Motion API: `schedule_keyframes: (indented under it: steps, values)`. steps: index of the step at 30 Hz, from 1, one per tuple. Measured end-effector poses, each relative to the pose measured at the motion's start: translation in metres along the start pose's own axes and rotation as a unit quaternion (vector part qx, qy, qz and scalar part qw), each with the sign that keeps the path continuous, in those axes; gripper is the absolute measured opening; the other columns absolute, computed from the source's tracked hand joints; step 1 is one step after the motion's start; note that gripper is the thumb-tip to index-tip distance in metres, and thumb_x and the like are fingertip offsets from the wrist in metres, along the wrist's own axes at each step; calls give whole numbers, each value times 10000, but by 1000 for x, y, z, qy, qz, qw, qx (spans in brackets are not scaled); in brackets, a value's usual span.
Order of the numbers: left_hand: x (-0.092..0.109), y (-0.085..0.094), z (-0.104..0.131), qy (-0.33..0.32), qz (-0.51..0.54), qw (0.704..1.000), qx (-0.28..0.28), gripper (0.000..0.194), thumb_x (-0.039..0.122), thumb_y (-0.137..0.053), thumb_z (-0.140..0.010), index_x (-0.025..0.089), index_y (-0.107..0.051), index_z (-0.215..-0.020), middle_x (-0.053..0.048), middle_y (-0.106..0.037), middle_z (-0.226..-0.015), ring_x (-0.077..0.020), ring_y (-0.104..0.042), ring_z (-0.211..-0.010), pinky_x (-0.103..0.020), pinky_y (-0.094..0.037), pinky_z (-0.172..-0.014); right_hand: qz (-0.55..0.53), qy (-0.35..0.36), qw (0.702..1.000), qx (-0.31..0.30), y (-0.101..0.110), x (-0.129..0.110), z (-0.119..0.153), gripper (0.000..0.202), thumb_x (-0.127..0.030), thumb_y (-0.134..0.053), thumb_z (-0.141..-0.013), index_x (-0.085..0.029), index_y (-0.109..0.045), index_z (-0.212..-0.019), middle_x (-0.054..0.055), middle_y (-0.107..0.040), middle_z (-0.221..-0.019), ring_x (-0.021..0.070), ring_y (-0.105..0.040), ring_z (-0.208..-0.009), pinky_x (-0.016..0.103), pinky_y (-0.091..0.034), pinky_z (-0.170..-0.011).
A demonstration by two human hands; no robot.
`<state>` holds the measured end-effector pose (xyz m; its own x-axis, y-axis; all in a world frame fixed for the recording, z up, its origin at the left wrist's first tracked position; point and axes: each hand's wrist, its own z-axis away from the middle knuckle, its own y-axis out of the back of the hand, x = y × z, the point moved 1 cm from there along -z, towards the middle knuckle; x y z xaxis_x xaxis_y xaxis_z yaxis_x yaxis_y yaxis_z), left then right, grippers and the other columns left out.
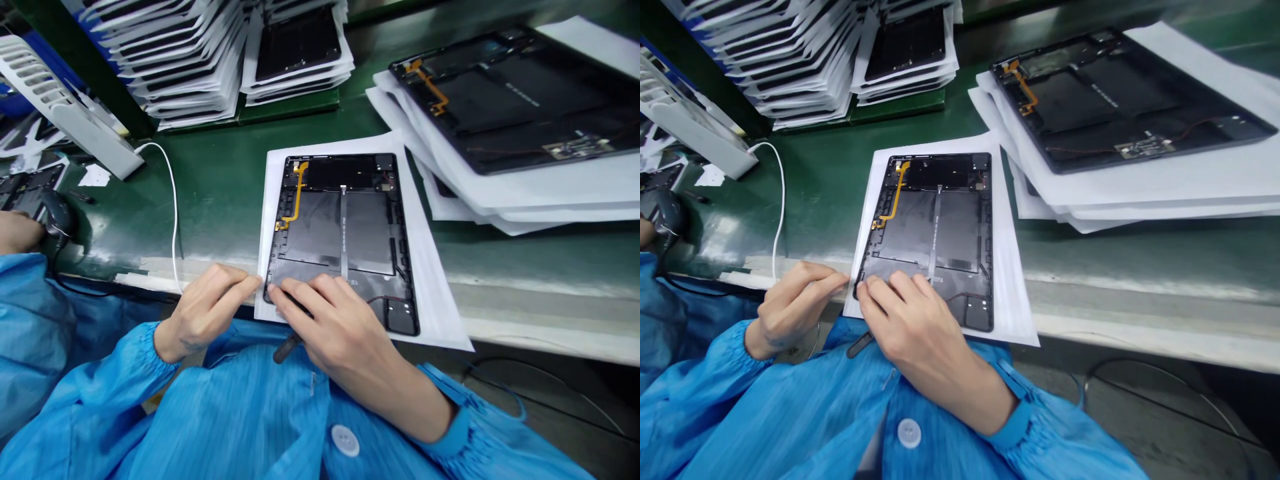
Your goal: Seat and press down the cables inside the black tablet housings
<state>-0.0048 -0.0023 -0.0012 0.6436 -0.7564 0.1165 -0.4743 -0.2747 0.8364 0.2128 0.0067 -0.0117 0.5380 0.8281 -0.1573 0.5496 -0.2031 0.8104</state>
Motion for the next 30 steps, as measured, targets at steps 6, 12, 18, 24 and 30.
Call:
schedule_keyframes:
  steps: [6,12,18,24,30]
  values:
    - [2,1,6,-50,-20,998,-29,403,42,-504,-971,16,-539,-1373,-175,-691,-1076,-246,-664,-1019,-362,-587,-850,14,14,1000,-10,-3,-1,1,371,-83,-344,-1014,-61,-710,-1066,102,-715,-978,231,-457,-770,380,-364,-650]
    - [17,5,-1,-80,-105,988,-78,363,89,-481,-991,-33,-550,-1326,-201,-695,-1090,-284,-659,-1019,-411,-617,-837,-64,-30,998,-3,11,6,-2,685,-590,-348,-1011,-5,-653,-1196,160,-691,-1065,242,-549,-883,384,-461,-761]
    - [12,5,-9,-35,-52,995,-79,257,105,-470,-1013,41,-607,-1221,-139,-713,-974,-224,-665,-895,-358,-604,-750,-25,-69,997,25,27,10,1,376,-270,-450,-1052,-90,-595,-1350,57,-667,-868,174,-571,-744,301,-453,-662]
    - [-12,-14,-8,57,87,990,-100,558,436,-527,-1018,130,-432,-1475,-176,-471,-1535,-270,-432,-1445,-468,-435,-1153,-20,-59,998,18,12,3,4,350,5,-493,-954,-95,-674,-1236,103,-716,-1063,172,-654,-911,268,-515,-752]
    - [-12,-24,-6,78,122,985,-90,522,410,-548,-1014,165,-466,-1468,-124,-456,-1563,-220,-421,-1465,-421,-384,-1205,-8,-53,999,-3,4,-1,-1,307,1,-510,-943,-104,-700,-1160,91,-743,-990,155,-659,-805,259,-516,-670]
